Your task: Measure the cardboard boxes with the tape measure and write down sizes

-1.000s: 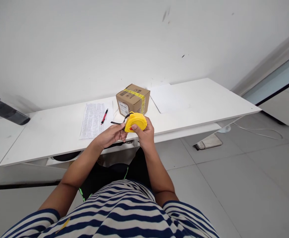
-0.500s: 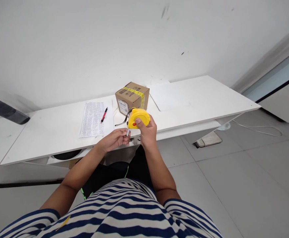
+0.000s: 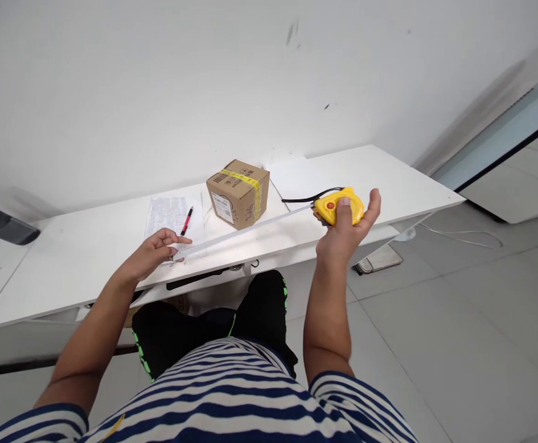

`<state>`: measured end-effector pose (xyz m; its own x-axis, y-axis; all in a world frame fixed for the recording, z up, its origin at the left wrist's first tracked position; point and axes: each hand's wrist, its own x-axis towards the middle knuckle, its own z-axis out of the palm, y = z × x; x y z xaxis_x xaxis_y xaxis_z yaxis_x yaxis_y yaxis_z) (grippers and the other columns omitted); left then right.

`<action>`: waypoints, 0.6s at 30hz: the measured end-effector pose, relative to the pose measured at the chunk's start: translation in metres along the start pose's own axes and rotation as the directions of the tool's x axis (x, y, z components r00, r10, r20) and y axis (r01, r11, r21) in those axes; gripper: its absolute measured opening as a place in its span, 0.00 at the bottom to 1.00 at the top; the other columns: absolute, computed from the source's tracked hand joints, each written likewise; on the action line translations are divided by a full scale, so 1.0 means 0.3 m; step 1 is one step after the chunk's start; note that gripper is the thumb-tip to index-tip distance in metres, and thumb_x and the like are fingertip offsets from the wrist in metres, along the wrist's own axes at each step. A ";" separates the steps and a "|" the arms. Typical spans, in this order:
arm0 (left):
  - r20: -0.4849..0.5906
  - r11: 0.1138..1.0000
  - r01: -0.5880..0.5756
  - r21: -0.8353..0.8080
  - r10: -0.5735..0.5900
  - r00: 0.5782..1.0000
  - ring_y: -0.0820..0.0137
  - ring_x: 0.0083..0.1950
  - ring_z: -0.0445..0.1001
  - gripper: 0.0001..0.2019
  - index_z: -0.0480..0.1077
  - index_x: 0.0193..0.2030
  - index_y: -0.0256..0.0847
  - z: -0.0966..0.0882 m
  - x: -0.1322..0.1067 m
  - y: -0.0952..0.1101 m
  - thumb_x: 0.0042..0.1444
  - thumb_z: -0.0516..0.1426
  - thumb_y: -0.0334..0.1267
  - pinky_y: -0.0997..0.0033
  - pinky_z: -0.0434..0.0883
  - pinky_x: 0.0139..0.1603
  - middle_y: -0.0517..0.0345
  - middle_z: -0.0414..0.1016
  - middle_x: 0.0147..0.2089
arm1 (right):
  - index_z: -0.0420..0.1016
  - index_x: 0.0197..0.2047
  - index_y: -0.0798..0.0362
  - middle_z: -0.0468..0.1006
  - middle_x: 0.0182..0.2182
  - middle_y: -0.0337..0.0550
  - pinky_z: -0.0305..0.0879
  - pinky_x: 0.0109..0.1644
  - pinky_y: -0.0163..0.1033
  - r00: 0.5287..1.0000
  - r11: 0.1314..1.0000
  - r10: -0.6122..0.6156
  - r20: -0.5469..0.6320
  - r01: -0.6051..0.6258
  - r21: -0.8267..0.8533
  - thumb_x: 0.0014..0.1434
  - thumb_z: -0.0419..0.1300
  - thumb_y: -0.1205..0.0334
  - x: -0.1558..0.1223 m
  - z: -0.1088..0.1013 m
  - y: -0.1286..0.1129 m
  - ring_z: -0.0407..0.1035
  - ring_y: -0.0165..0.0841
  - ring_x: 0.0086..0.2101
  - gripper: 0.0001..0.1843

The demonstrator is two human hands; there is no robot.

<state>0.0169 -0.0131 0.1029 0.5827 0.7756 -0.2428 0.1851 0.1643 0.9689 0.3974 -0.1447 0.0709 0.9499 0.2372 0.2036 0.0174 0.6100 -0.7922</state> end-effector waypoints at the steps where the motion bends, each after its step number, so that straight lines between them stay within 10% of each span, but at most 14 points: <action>1: 0.007 1.000 -0.014 -0.011 0.015 1.000 0.75 0.32 0.79 0.10 0.71 0.35 0.39 0.000 0.009 0.014 0.47 0.67 0.33 0.74 0.77 0.34 0.52 0.82 0.51 | 0.63 0.65 0.40 0.71 0.55 0.45 0.77 0.34 0.37 0.999 0.999 0.031 -0.008 -0.032 -0.025 0.55 0.69 0.52 -0.001 -0.004 0.014 0.76 0.32 0.39 0.37; 8: 0.097 0.843 0.153 -0.516 -0.121 0.988 0.81 0.21 0.68 0.04 0.73 0.27 0.37 0.040 0.025 0.042 0.47 0.62 0.25 0.85 0.66 0.16 0.59 0.74 0.29 | 0.62 0.64 0.35 0.77 0.48 0.41 0.69 0.22 0.30 0.919 0.913 0.394 -0.023 -0.394 -0.104 0.62 0.59 0.41 0.039 -0.035 0.143 0.77 0.27 0.27 0.30; 14: -0.039 0.608 0.057 -0.792 -0.144 0.989 0.78 0.30 0.75 0.11 0.76 0.41 0.35 0.073 -0.015 0.058 0.63 0.52 0.25 0.86 0.78 0.31 0.56 0.73 0.29 | 0.69 0.50 0.44 0.81 0.37 0.40 0.68 0.19 0.30 0.697 0.719 0.693 0.185 -0.687 -0.101 0.53 0.66 0.57 0.067 -0.042 0.155 0.78 0.34 0.29 0.21; 18: -0.185 0.644 -0.084 -0.760 -0.091 0.978 0.79 0.34 0.79 0.12 0.74 0.44 0.36 0.078 -0.016 0.080 0.61 0.53 0.20 0.86 0.79 0.39 0.57 0.77 0.34 | 0.71 0.49 0.44 0.82 0.45 0.43 0.77 0.27 0.34 0.600 0.705 0.667 0.442 -0.700 -0.113 0.46 0.70 0.63 0.025 -0.073 0.130 0.80 0.38 0.39 0.26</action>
<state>0.0371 -0.0271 0.1262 0.4066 0.8570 -0.3165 -0.5313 0.5037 0.6812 0.4121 -0.1358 0.0290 0.4432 0.8835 -0.1520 -0.6176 0.1780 -0.7660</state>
